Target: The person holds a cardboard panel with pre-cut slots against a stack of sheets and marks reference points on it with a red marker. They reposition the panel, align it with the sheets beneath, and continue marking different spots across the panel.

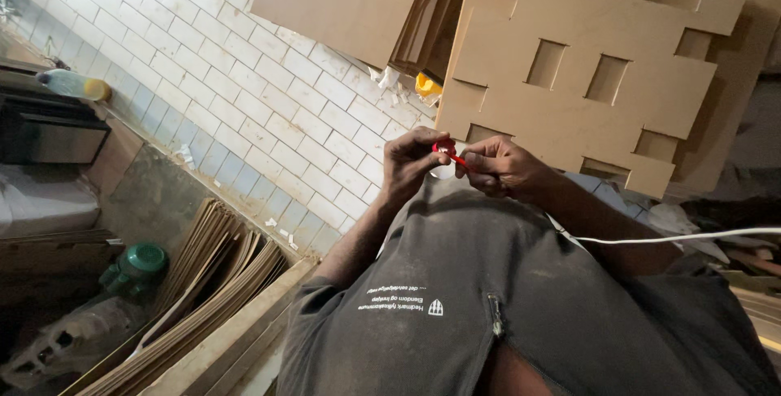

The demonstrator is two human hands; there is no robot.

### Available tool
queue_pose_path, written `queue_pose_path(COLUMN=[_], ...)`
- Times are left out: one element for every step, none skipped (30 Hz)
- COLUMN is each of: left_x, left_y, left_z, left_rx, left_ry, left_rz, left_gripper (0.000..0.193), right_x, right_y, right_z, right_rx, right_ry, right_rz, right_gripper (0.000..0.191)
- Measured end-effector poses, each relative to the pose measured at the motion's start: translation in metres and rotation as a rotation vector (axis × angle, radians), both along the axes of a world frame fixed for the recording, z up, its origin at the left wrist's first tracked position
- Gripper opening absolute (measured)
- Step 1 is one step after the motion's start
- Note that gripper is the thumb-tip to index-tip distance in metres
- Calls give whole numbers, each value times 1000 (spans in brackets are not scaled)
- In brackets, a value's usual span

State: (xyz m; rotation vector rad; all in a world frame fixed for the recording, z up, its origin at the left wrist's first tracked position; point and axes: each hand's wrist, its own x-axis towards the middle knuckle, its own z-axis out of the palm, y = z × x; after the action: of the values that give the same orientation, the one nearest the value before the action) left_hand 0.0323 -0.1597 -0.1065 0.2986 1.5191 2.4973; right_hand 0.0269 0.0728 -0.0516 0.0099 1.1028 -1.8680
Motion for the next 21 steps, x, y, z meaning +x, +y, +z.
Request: queue_pose_path(left_x=[0,0,0,0,-1,-2,-1,-1,-2,-3,-4,-7,-12,-17,-27,-41,-53,-61,-62,-60,-57], left_y=[-1,-2,-3,-4,-5,-6,-6,-7,-8,-9,-10,-14,-22,-32,-50,-72,-95,-117,-134,-148,-161], left_z=[0,-1,-1,-1,-1,-2,-3,-5,-9,-13,-19,-26,-34,-44,-54,-63,-72,-81,-90,-98,-103], left_rx=[-6,-13,11,35,60,78,97,115,129,143,158,201,243,284,8,-267,-766,-1265,-1390,-1513,-1545], left_ry=[-4,-8,-7,-6,-2,5,7,10,32,54,74,18,-36,-93,-55,-12,51,118,34,-52,-133], left_rz=[1,1,-9,-20,-29,-47,-64,-81,-91,-100,-111,-35,43,118,207,293,375,445,490,533,459], left_gripper=[31,31,31,31,31,31,30,30,29,28,27,24,23,21,21,22,33,45,35,27,23], right_x=[1,3,4,6,7,8,9,10,11,12,12,12,12,12,12,12,13,14,15,18,20], right_y=[-1,-2,-2,-3,-4,-4,-4,-5,-5,-5,-4,-3,-1,1,3,7,11,15,20,25,32], right_z=[-3,-5,-8,-11,-13,-15,-17,-18,-19,-20,-20,-20,-19,-19,-19,-19,-20,-22,-26,-30,-36], right_rx=[-14,-28,-57,-86,-115,-116,-117,-118,-149,-180,-211,-161,-111,-62,-39,-15,10,13,16,20,99], right_ry=[-30,-59,-76,-94,-108,-110,-116,-121,-134,-147,-161,-147,-131,-118,-91,-61,-32,-43,-54,-64,-2], right_rz=[-1,-1,-7,-12,-16,-13,-9,-4,7,19,28,31,37,40,29,17,4,-28,-60,-93,-116], right_gripper=[39,39,39,38,38,37,37,36,36,36,36,37,39,40,41,41,42,42,42,42,42])
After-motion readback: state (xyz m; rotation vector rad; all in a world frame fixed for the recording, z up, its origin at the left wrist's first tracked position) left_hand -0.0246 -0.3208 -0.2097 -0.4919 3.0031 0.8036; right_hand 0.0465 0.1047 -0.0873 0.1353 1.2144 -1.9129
